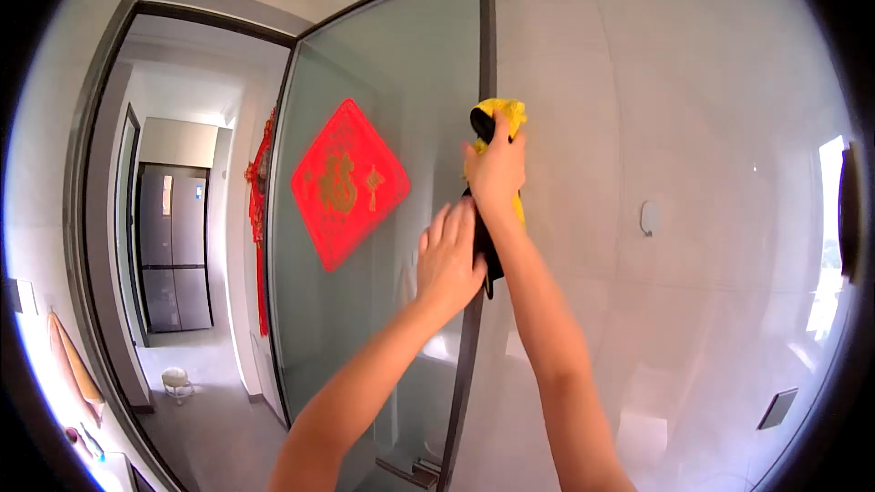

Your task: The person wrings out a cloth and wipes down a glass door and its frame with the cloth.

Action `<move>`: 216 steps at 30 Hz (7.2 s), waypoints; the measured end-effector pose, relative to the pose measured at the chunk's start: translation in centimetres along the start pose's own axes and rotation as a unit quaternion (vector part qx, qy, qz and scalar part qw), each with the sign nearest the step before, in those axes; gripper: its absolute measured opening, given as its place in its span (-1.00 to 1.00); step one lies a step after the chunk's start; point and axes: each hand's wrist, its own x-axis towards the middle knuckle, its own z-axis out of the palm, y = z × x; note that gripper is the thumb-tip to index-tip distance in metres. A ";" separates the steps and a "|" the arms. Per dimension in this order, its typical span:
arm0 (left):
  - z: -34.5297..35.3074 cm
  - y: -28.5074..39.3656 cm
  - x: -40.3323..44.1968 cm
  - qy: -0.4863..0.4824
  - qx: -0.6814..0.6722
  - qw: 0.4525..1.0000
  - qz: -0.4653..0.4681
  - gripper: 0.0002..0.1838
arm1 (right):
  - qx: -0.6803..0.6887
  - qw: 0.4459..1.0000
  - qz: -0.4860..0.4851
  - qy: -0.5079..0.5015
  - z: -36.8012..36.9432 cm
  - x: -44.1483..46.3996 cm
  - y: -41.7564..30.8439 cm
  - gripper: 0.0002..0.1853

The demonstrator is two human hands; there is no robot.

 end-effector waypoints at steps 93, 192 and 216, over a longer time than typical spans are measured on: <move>-50.6 -69.4 -29.7 0.230 0.703 0.665 -0.101 -0.40 | 0.897 0.434 0.043 0.073 59.5 -49.1 -73.1 -0.85; -42.2 -68.1 -36.8 0.384 0.844 0.350 -0.132 -0.65 | 0.933 0.344 -0.017 0.105 56.1 -61.1 -70.0 -0.79; -39.6 -72.6 -41.0 0.347 0.874 0.308 -0.144 -0.33 | 0.867 -0.349 -0.013 -0.354 67.4 -67.7 -64.2 -0.54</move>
